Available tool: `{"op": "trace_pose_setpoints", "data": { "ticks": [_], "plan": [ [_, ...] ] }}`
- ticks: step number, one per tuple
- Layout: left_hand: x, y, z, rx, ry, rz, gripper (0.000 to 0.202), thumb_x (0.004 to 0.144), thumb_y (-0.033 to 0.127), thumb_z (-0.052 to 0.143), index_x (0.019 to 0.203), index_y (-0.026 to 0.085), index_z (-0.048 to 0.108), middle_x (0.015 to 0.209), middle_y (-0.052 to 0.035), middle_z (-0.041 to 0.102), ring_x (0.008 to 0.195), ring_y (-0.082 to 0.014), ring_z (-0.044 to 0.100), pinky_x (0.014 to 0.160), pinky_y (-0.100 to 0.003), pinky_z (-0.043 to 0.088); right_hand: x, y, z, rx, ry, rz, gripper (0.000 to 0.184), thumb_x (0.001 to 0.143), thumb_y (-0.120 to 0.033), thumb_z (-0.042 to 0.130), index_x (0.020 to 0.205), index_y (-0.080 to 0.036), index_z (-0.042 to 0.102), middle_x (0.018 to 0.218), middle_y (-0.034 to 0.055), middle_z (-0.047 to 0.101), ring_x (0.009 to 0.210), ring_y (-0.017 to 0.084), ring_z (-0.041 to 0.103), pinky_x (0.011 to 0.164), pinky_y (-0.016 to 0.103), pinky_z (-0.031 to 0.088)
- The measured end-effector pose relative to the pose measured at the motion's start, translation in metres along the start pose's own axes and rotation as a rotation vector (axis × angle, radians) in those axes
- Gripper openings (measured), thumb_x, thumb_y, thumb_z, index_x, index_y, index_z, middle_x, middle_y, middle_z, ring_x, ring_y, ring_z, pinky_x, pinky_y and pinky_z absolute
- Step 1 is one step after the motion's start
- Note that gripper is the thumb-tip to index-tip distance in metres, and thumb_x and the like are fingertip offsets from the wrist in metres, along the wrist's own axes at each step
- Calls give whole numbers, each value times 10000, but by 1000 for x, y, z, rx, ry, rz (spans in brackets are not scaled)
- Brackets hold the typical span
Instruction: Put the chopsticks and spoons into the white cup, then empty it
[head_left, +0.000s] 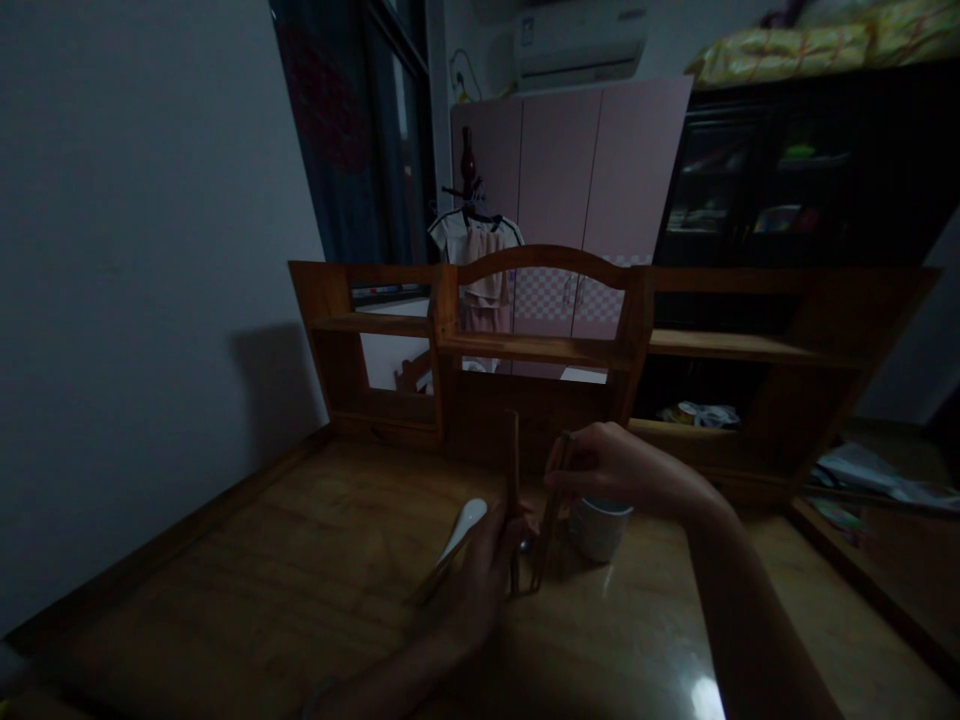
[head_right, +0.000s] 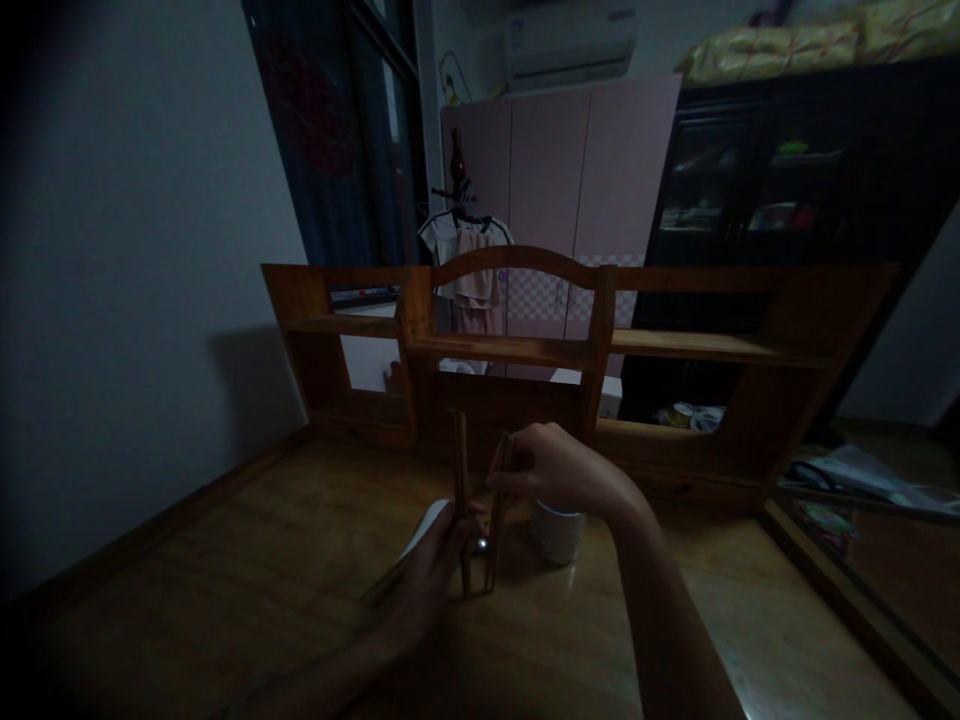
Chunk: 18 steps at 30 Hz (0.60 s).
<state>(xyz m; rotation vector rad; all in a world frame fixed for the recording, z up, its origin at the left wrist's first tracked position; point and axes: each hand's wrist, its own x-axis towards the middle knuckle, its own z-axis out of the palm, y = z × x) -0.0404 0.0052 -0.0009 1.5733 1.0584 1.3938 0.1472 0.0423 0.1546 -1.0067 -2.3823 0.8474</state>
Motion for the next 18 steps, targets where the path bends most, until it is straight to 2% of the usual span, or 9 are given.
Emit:
{"op": "trace_pose_setpoints", "data": {
  "ticks": [2, 6, 9, 13, 18],
  "plan": [
    [-1, 5, -2, 13, -26, 34, 269, 957, 380, 433, 1030, 196, 614, 988, -57, 636, 931, -198, 582, 861, -289, 444, 1, 1, 0, -4, 2, -9, 134, 877, -288, 625, 852, -169, 683, 747, 24, 702, 685, 180, 672, 566, 227, 472],
    [1, 4, 0, -11, -34, 60, 189, 916, 325, 524, 959, 181, 638, 963, -55, 639, 888, -193, 585, 798, -267, 460, 1, 1, 1, -5, 4, -28, 121, 879, -281, 625, 869, -178, 690, 779, 23, 709, 710, 180, 676, 577, 225, 475],
    [5, -3, 3, -111, -36, 35, 159, 880, 272, 572, 982, 179, 649, 993, -57, 648, 885, -196, 607, 792, -274, 478, 1, -1, 1, -30, 12, -36, 122, 876, -278, 632, 879, -179, 702, 775, 21, 708, 710, 177, 675, 581, 222, 477],
    [9, -9, 5, -144, -54, 5, 115, 818, 200, 614, 903, 152, 675, 906, -59, 670, 871, -220, 622, 750, -277, 490, 1, -2, 1, -31, 0, -46, 125, 878, -284, 637, 900, -184, 709, 768, 15, 709, 698, 167, 675, 589, 216, 484],
    [11, -9, 3, -149, -46, -45, 171, 772, 188, 656, 933, 153, 698, 929, -61, 696, 883, -230, 633, 770, -293, 502, 1, -5, 0, -58, 4, -34, 134, 869, -289, 651, 850, -172, 715, 747, 19, 710, 689, 169, 678, 570, 211, 469]
  ]
}}
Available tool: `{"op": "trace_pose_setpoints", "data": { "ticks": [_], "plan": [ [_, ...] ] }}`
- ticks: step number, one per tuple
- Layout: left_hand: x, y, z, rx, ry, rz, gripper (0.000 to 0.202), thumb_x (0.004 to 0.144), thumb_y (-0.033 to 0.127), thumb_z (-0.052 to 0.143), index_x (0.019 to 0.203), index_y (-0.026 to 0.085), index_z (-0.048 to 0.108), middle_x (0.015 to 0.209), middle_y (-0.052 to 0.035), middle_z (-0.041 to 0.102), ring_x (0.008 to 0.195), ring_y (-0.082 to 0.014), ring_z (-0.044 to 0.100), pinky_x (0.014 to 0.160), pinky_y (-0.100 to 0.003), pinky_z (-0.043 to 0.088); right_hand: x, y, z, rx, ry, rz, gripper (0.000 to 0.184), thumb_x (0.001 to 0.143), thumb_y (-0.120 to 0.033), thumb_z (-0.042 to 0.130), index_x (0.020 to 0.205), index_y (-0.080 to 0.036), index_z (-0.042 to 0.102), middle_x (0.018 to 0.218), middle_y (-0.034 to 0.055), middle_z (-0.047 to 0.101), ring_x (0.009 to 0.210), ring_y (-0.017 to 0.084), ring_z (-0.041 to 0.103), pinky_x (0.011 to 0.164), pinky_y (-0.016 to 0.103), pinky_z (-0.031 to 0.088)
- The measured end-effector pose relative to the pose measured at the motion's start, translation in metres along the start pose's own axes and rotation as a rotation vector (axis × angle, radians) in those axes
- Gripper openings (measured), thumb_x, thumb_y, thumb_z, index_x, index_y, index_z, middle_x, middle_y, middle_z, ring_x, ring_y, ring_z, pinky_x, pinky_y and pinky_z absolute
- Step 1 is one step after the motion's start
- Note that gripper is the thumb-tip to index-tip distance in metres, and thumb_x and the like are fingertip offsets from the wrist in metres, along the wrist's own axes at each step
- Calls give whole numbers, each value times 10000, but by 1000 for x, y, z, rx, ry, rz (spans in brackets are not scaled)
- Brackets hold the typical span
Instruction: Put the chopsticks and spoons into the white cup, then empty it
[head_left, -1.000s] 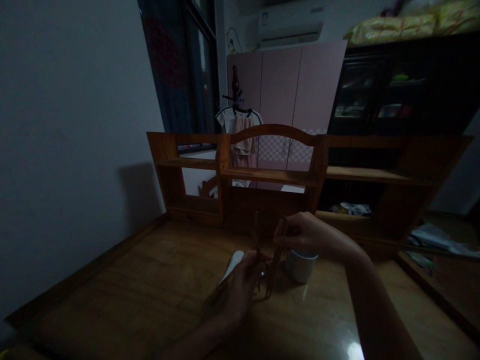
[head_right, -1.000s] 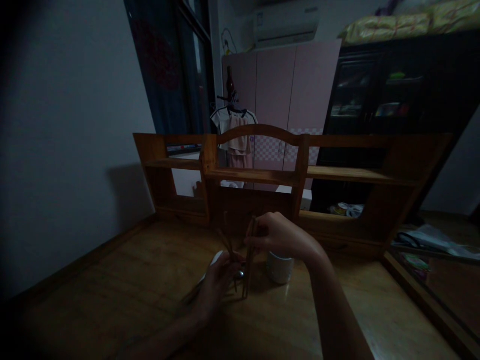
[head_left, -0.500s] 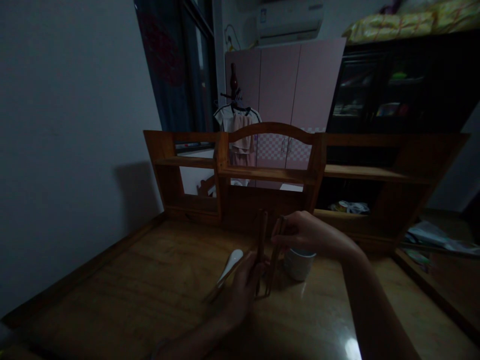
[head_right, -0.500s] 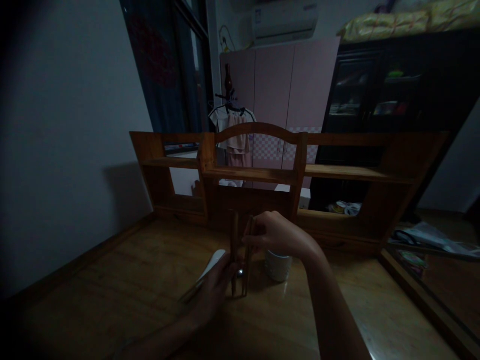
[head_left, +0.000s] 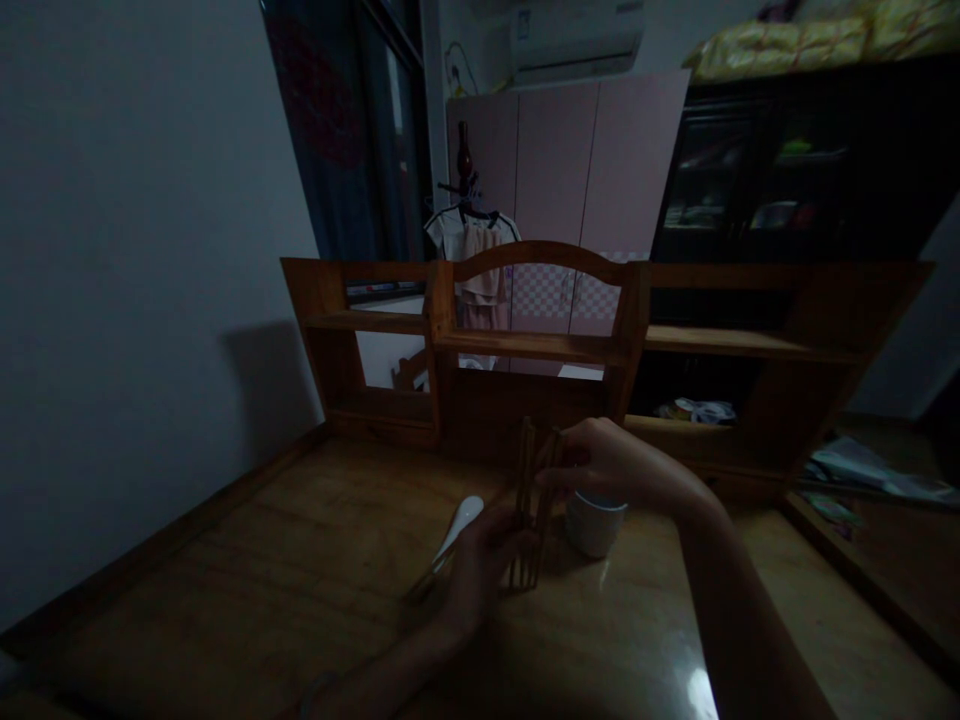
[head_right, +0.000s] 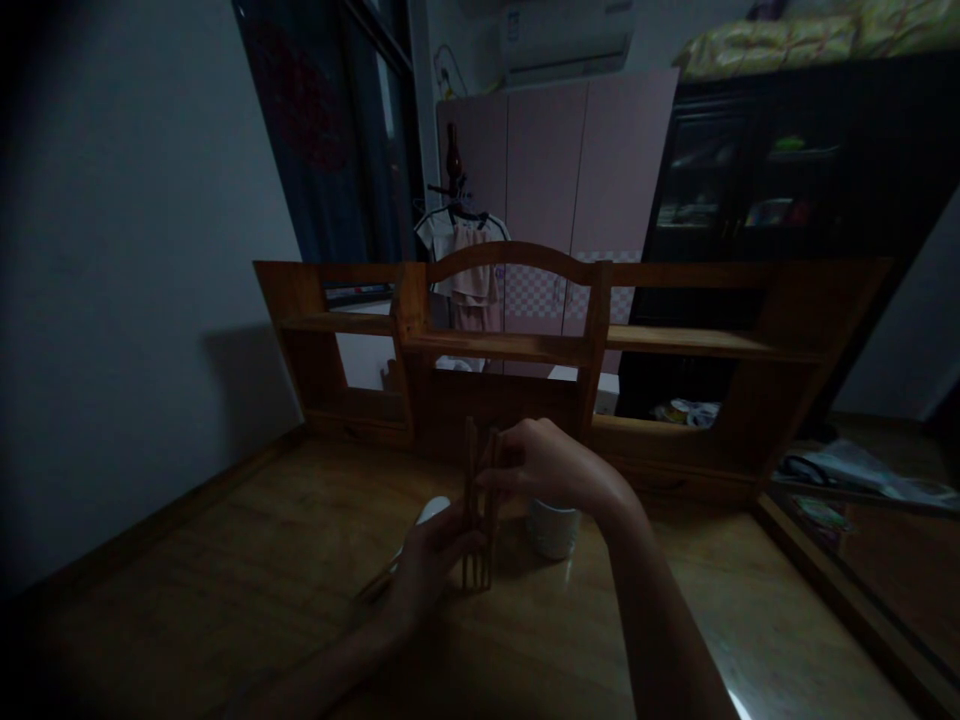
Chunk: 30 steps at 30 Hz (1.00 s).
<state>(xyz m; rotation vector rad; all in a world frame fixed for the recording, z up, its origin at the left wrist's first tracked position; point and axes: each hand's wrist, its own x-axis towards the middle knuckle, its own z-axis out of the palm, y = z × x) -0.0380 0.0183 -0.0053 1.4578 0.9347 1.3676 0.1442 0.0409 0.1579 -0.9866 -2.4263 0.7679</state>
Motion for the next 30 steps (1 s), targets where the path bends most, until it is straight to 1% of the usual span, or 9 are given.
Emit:
{"op": "trace_pose_setpoints", "data": {
  "ticks": [2, 5, 9, 11, 14, 17, 21, 26, 30],
  "plan": [
    [-1, 1, -1, 55, -17, -1, 138, 772, 206, 661, 887, 156, 719, 885, -55, 710, 842, -226, 640, 764, -296, 504, 0, -1, 0, -8, -6, -2, 155, 868, -301, 654, 818, -169, 716, 738, 20, 710, 690, 170, 678, 563, 207, 463],
    [-2, 2, -1, 92, -59, -7, 171, 787, 233, 646, 914, 171, 742, 904, -50, 733, 855, -233, 652, 786, -306, 504, 0, -1, -1, 2, -19, 0, 177, 871, -327, 652, 830, -169, 721, 746, 19, 715, 691, 168, 679, 562, 204, 464],
    [-4, 4, -1, 104, -107, -100, 223, 776, 284, 665, 944, 170, 756, 926, -50, 746, 866, -249, 668, 753, -303, 514, 0, 4, -1, -3, -30, 23, 205, 864, -353, 659, 831, -163, 727, 744, 25, 716, 688, 175, 676, 557, 208, 466],
    [-4, 5, 0, 99, -125, -129, 237, 775, 300, 668, 949, 166, 757, 930, -50, 747, 876, -253, 672, 761, -309, 516, 0, 6, -1, 15, -33, 28, 215, 859, -363, 663, 830, -161, 730, 736, 29, 714, 687, 181, 676, 563, 215, 470],
    [-4, 5, 1, 92, -104, -153, 241, 768, 313, 679, 942, 166, 760, 924, -48, 749, 894, -264, 671, 778, -322, 513, 1, 6, -1, 38, -13, 12, 203, 859, -361, 666, 832, -168, 727, 734, 29, 712, 683, 179, 673, 570, 222, 472],
    [-4, 4, 1, 93, -75, -154, 235, 761, 331, 691, 905, 161, 767, 887, -50, 750, 854, -266, 672, 746, -321, 512, 3, 6, 1, 31, 6, -6, 194, 858, -355, 673, 817, -171, 718, 730, 26, 707, 679, 172, 667, 556, 217, 464],
    [-4, 3, 1, 62, -83, -131, 230, 776, 350, 684, 882, 164, 769, 879, -48, 750, 832, -250, 671, 727, -301, 503, 5, 6, 3, 40, 22, -30, 243, 860, -399, 668, 834, -161, 707, 726, 24, 696, 665, 163, 652, 549, 216, 456],
    [-3, 2, -1, 115, -63, -156, 254, 747, 392, 712, 878, 183, 771, 841, -32, 745, 798, -236, 657, 691, -282, 483, 6, 5, 0, 127, 172, -68, 303, 877, -450, 632, 922, -158, 699, 742, 23, 673, 650, 150, 622, 541, 219, 448],
    [-2, 3, -1, 185, -57, -152, 273, 737, 422, 714, 840, 176, 769, 782, -25, 734, 718, -213, 628, 624, -264, 450, 9, -1, -2, 167, 288, -105, 282, 875, -418, 639, 991, -170, 703, 870, 39, 685, 696, 146, 619, 582, 227, 469]
  ]
}}
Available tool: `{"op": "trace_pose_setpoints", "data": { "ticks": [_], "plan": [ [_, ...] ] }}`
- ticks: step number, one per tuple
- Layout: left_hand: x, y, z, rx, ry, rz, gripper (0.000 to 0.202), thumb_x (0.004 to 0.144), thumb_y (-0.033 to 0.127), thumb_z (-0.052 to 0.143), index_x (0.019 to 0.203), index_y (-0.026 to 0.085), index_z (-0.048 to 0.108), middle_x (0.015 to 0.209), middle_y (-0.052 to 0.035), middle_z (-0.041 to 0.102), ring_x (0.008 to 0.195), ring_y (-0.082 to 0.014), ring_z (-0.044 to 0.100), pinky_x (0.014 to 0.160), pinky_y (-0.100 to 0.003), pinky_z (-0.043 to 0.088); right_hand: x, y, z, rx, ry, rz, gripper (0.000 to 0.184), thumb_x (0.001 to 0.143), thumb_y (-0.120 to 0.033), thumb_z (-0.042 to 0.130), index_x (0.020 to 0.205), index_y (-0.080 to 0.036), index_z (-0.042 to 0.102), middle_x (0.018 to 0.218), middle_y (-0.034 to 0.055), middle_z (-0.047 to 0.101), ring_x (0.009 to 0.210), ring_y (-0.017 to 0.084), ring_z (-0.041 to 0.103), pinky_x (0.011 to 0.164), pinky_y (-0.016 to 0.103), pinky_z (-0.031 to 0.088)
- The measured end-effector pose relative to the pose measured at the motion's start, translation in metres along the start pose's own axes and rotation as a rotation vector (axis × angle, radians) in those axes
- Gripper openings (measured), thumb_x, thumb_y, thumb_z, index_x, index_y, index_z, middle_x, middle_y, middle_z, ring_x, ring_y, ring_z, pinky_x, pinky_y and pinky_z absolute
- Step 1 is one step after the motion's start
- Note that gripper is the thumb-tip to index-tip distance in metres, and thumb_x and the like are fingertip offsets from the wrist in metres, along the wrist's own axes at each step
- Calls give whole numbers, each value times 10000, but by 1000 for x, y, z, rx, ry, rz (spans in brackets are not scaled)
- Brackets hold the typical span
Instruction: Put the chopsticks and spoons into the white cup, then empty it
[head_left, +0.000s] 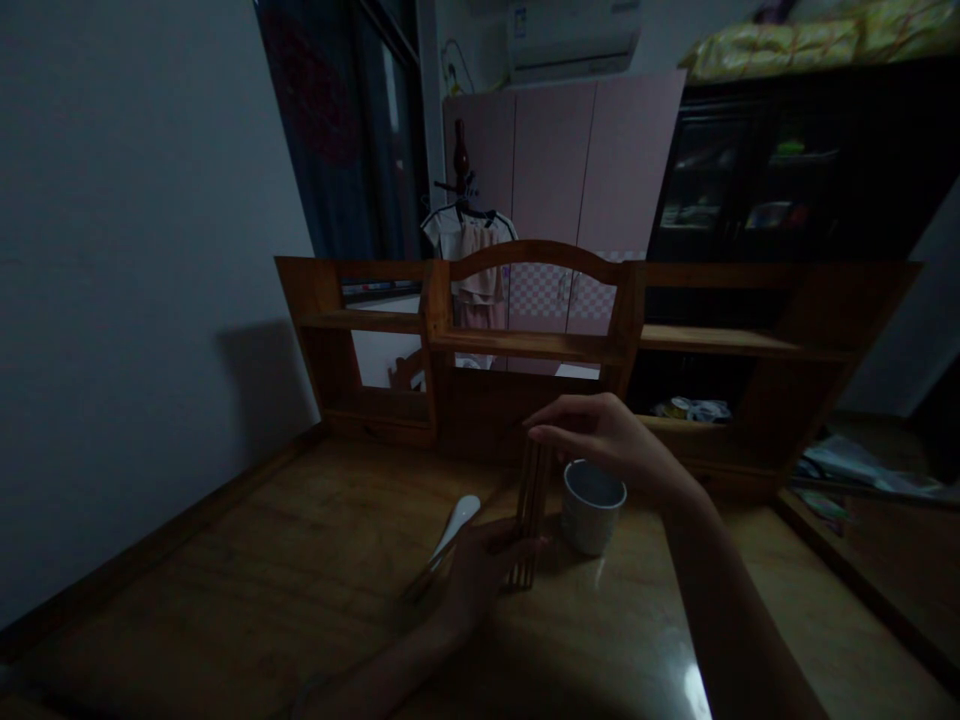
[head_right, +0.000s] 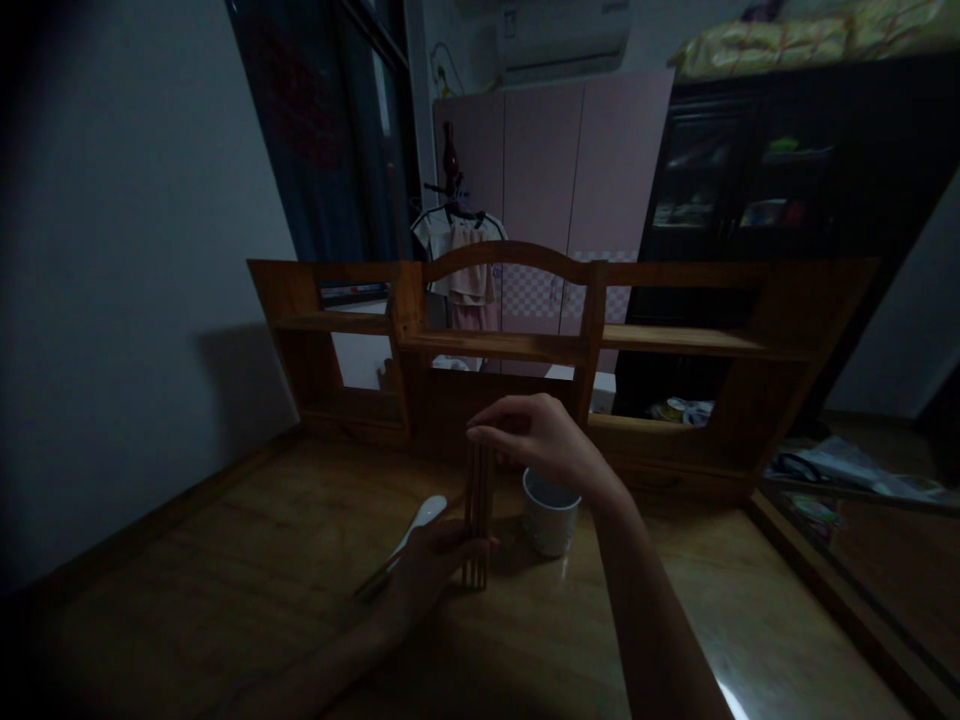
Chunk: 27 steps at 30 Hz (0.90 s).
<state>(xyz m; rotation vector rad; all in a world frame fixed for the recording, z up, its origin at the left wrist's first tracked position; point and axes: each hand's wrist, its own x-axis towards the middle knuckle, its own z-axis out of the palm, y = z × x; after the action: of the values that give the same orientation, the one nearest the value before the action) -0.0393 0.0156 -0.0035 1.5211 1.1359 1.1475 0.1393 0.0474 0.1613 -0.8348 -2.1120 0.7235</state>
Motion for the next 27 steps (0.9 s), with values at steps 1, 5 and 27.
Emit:
{"op": "trace_pose_setpoints", "data": {
  "ticks": [1, 5, 27],
  "plan": [
    [0, 0, 0, 6, -3, 4, 277, 740, 427, 710, 830, 171, 767, 770, -24, 729, 702, -207, 620, 612, -260, 441, 1, -2, 0, -11, 28, -17, 265, 874, -402, 642, 989, -172, 709, 894, 42, 685, 728, 150, 623, 608, 230, 474],
    [-1, 1, 0, 14, -6, 1, 296, 744, 453, 707, 796, 166, 756, 713, -12, 701, 663, -188, 595, 569, -242, 406, 2, -7, 1, -60, 90, -54, 217, 870, -362, 648, 946, -174, 727, 901, 43, 688, 809, 167, 628, 686, 249, 477],
    [3, -8, 2, -73, -71, -36, 264, 714, 386, 745, 853, 162, 768, 852, -46, 751, 847, -262, 679, 769, -324, 512, 1, -4, -6, 127, 161, 88, 478, 939, -557, 469, 962, -147, 714, 664, 17, 580, 535, 94, 513, 451, 193, 349]
  ]
}}
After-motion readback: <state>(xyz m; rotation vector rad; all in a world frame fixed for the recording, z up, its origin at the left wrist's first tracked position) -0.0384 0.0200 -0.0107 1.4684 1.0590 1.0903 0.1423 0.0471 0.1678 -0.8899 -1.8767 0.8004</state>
